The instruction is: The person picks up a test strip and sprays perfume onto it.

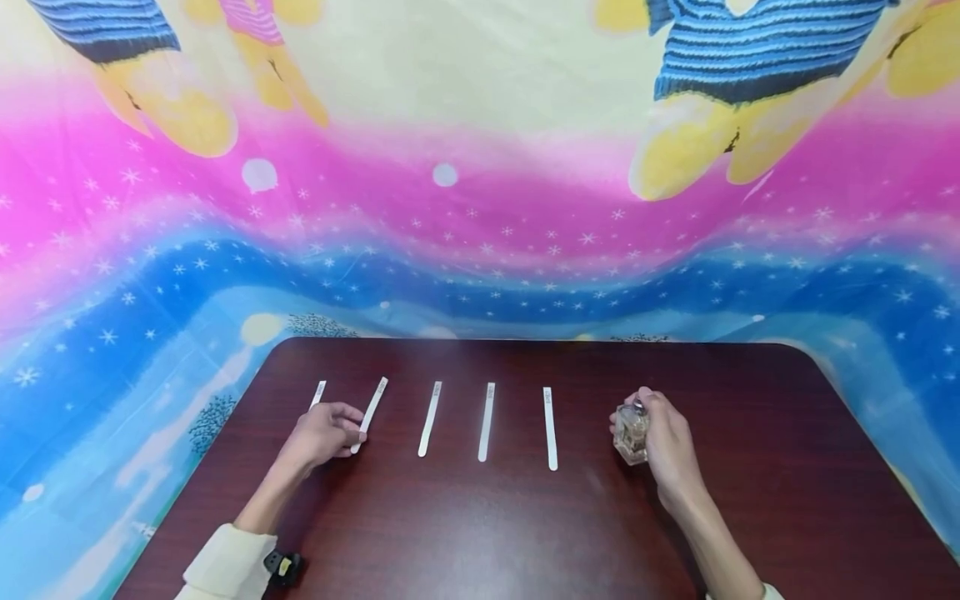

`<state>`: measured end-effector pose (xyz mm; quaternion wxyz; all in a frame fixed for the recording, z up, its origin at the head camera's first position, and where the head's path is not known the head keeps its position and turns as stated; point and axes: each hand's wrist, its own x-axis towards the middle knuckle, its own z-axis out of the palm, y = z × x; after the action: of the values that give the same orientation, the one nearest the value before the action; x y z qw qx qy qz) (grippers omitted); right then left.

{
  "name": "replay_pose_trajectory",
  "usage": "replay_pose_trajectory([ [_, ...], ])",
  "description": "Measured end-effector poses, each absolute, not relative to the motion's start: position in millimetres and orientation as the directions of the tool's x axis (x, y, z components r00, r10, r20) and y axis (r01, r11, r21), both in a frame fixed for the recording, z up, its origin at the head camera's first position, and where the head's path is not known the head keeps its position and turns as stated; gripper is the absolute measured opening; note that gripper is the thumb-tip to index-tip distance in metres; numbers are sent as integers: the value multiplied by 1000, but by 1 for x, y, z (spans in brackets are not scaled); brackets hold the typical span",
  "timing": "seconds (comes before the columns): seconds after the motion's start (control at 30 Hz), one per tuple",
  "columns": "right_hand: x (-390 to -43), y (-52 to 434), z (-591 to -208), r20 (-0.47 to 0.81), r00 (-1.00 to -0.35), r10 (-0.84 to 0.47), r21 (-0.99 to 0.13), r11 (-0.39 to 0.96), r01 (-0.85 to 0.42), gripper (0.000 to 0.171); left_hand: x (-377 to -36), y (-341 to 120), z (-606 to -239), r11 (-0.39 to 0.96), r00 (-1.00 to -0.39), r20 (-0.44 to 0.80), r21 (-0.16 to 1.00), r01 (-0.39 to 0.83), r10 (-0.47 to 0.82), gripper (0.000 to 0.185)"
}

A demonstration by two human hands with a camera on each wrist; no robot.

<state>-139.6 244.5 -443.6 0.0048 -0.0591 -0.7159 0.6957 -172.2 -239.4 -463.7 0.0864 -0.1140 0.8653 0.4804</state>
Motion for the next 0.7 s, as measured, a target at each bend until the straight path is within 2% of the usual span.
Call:
replay_pose_trajectory([
  [0.7,-142,243,-443,-52,-993,102,-998,15,53,47,-162,-229,-455,319,-961,-272,907,-274,-53,33],
])
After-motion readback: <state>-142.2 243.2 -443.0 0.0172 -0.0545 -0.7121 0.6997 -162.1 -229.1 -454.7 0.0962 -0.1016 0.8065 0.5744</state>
